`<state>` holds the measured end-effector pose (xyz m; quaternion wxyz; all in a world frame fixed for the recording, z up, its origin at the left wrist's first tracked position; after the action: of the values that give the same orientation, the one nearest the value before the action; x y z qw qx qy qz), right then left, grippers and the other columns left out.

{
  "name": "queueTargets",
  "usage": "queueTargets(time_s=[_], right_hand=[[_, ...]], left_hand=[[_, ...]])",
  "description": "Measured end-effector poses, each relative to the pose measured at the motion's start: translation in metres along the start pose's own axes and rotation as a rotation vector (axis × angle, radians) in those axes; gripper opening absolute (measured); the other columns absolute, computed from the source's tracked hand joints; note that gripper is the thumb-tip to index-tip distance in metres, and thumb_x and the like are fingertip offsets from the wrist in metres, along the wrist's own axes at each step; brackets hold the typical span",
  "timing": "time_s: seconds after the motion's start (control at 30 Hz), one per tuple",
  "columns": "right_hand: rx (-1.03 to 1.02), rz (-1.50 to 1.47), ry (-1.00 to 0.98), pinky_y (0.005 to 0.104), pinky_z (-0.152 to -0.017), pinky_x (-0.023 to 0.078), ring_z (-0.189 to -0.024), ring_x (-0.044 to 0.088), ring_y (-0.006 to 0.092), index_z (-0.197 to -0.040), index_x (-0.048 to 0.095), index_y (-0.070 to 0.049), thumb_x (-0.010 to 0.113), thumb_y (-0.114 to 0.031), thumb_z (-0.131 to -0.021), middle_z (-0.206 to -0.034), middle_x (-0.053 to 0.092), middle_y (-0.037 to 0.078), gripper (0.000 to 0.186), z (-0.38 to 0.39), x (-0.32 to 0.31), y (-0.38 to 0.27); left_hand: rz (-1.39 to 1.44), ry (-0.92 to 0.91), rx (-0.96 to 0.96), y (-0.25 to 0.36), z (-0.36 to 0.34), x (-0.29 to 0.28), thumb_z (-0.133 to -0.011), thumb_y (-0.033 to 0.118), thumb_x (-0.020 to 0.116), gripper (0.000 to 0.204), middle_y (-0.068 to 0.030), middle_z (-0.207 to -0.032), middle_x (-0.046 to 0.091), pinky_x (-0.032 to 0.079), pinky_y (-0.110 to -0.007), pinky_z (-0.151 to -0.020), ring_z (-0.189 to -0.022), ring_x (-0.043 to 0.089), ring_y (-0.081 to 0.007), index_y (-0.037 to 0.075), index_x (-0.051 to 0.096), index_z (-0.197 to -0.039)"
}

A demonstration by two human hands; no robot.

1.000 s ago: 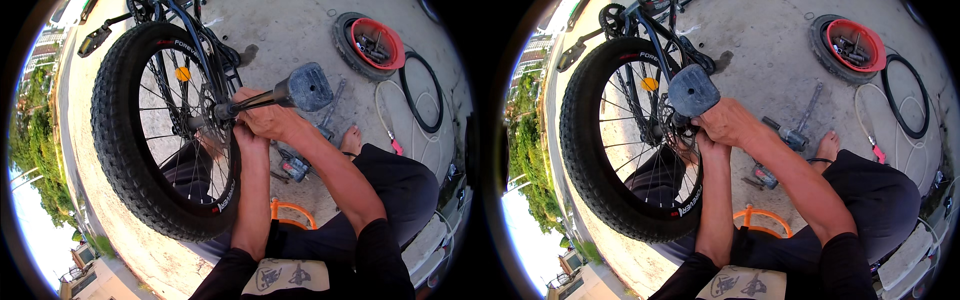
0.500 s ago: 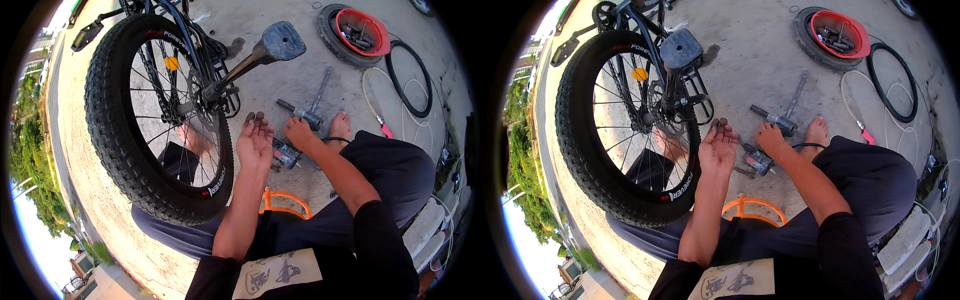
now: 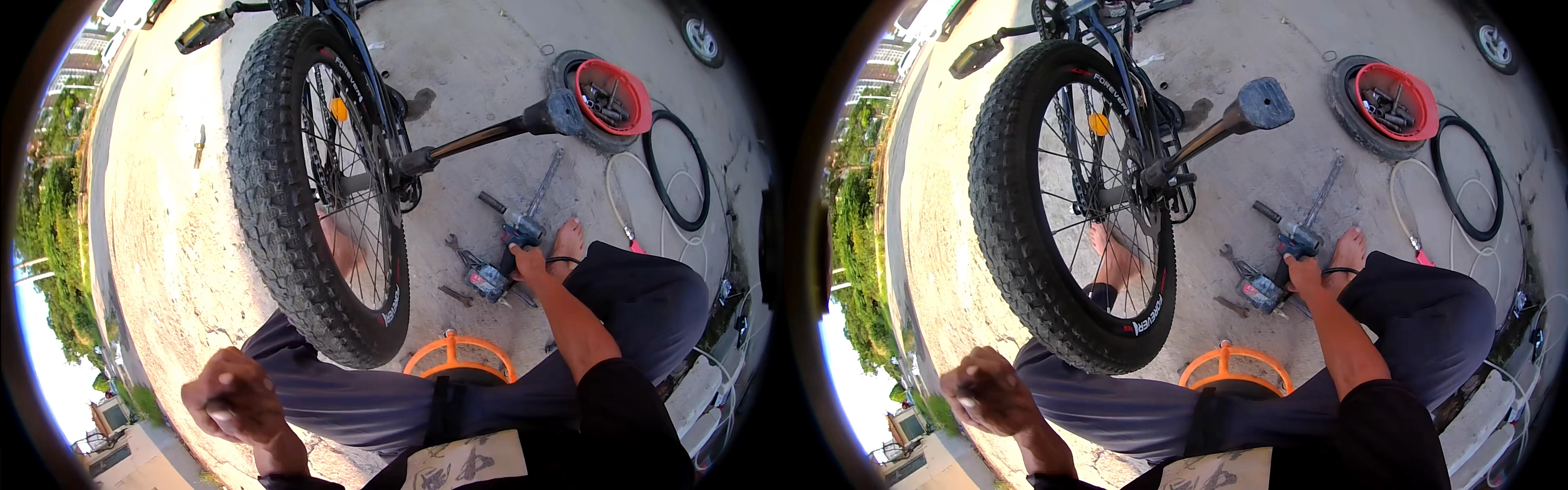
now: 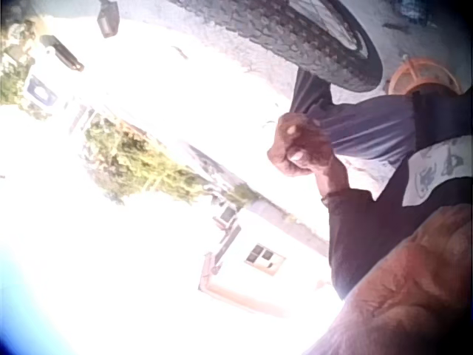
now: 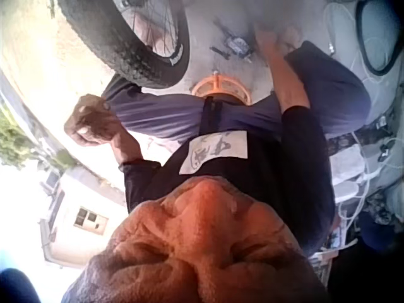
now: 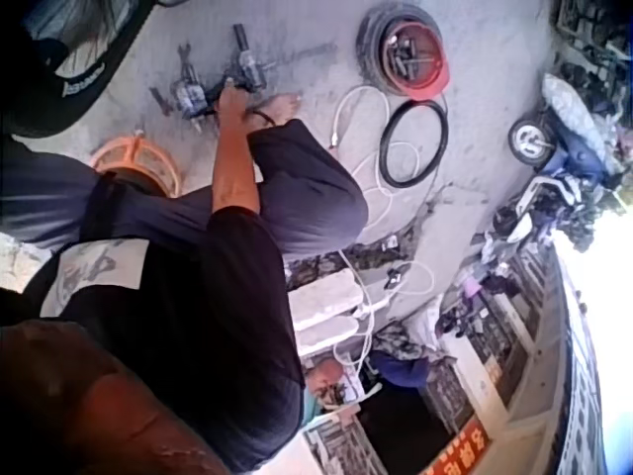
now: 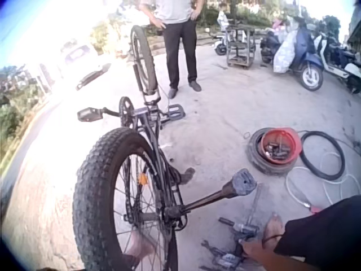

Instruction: The person removes the rear axle nut using a power impact wrench and then assembles various small metal parts and washers onto the axle by hand.

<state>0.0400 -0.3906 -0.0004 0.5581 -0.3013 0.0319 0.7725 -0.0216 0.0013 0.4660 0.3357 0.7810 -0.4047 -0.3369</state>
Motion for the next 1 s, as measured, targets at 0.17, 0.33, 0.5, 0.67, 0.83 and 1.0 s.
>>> queueTargets(time_s=[0.17, 0.33, 0.5, 0.67, 0.83, 1.0], right_hand=[[0.082, -0.65, -0.248, 0.0445, -0.08, 0.053, -0.088, 0.062, 0.0267, -0.104, 0.062, -0.006, 0.075, -0.042, -0.086, -0.089, 0.063, 0.009, 0.042, -0.049, 0.052, 0.026], [0.025, -0.966, -0.564, 0.0428, -0.068, 0.05, -0.076, 0.059, 0.0242, -0.095, 0.06, -0.007, 0.074, -0.045, -0.087, -0.08, 0.058, 0.008, 0.041, -0.063, 0.068, 0.013], [-0.036, -0.863, -0.476, 0.0352, -0.059, 0.049, -0.065, 0.057, 0.0194, -0.09, 0.058, -0.008, 0.074, -0.044, -0.088, -0.075, 0.055, 0.004, 0.04, -0.048, 0.03, -0.032], [-0.294, -0.816, -0.434, 0.0337, -0.055, 0.047, -0.062, 0.056, 0.0173, -0.101, 0.061, -0.007, 0.072, -0.039, -0.09, -0.079, 0.059, 0.005, 0.036, 0.0, -0.021, -0.103], [-0.471, -0.864, -0.605, 0.0348, -0.057, 0.047, -0.064, 0.057, 0.0183, -0.113, 0.059, -0.004, 0.068, -0.036, -0.093, -0.098, 0.065, 0.009, 0.038, 0.06, -0.067, -0.141], [-0.612, -0.842, -0.817, 0.0332, -0.057, 0.049, -0.063, 0.057, 0.017, -0.115, 0.059, -0.002, 0.069, -0.027, -0.091, -0.102, 0.067, 0.011, 0.036, 0.112, -0.07, -0.158]], left_hand=[[-0.009, -0.05, -0.729, -0.178, -0.028, 0.0, -0.104, 0.033, 0.054, 0.037, -0.0032, -0.083, 0.059, 0.042, -0.021, -0.053, -0.067, 0.051, -0.0073, -0.002, 0.062, -0.111], [-0.052, -0.35, -0.822, -0.257, 0.008, 0.033, -0.106, 0.034, 0.047, 0.041, -0.0048, -0.102, 0.063, 0.052, -0.029, -0.076, -0.086, 0.059, -0.0107, -0.001, 0.057, -0.125], [0.463, -0.159, -0.96, -0.25, -0.001, 0.064, -0.104, 0.02, 0.047, 0.035, -0.0133, -0.123, 0.065, 0.055, -0.035, -0.088, -0.102, 0.066, -0.0197, -0.001, 0.054, -0.131], [0.729, -0.11, -1.021, -0.273, 0.01, 0.06, -0.099, 0.005, 0.05, 0.032, -0.0142, -0.118, 0.066, 0.057, -0.037, -0.085, -0.099, 0.067, -0.0227, -0.001, 0.053, -0.13], [0.632, -0.08, -1.006, -0.274, 0.002, 0.072, -0.094, -0.004, 0.053, 0.029, -0.0147, -0.107, 0.07, 0.061, -0.035, -0.074, -0.09, 0.071, -0.023, 0.001, 0.055, -0.123], [0.637, 0.001, -1.026, -0.27, -0.002, 0.068, -0.098, 0.001, 0.052, 0.019, -0.0135, -0.1, 0.069, 0.059, -0.034, -0.069, -0.082, 0.069, -0.0203, 0.0, 0.056, -0.116]])
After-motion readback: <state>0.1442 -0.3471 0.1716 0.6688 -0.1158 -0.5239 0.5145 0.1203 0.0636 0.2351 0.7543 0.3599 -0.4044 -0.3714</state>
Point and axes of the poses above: each hand's wrist, its own z-axis away from the middle knuckle, its own x-axis out of the palm, y = z × x, the point moved 7 cm from there along -z, towards the middle knuckle
